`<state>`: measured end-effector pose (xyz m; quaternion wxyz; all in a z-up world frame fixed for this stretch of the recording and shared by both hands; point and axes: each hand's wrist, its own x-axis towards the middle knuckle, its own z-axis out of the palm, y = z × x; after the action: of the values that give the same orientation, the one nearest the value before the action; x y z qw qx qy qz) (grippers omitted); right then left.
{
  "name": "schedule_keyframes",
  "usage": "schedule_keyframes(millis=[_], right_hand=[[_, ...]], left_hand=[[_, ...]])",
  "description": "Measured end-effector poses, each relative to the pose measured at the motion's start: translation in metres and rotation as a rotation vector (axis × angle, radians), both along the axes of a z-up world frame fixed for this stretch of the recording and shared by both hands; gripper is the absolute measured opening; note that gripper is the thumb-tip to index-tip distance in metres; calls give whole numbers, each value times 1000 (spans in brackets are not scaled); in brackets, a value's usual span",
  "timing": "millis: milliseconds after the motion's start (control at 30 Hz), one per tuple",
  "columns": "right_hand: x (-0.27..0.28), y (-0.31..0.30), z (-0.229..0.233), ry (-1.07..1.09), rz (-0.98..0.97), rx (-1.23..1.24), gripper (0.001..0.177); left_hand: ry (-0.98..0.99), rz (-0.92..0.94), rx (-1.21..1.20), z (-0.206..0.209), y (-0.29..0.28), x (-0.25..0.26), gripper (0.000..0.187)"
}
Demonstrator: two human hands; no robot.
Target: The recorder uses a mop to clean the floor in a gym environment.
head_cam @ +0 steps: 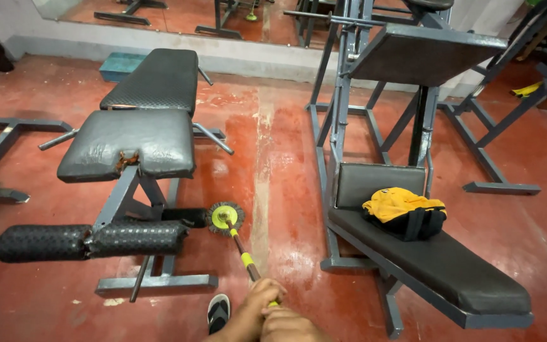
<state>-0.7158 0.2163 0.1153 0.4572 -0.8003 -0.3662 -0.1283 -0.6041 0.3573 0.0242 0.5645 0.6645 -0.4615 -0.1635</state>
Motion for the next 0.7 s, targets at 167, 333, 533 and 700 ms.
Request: schedule_keyframes(millis=[167,333,533,700], right_hand=[[41,21,19,101,-48,0,10],[49,15,22,139,-120,-31,10],[11,0,43,153,-158,-50,13],[-42,-7,59,200,-172,-98,15]], left_hand=[[74,80,38,-10,8,40,11],[-268,165,5,-31,-7,64,25],[-170,64,62,-14,-29,27,25],[-128,-12,-5,25,-37,-28,26]])
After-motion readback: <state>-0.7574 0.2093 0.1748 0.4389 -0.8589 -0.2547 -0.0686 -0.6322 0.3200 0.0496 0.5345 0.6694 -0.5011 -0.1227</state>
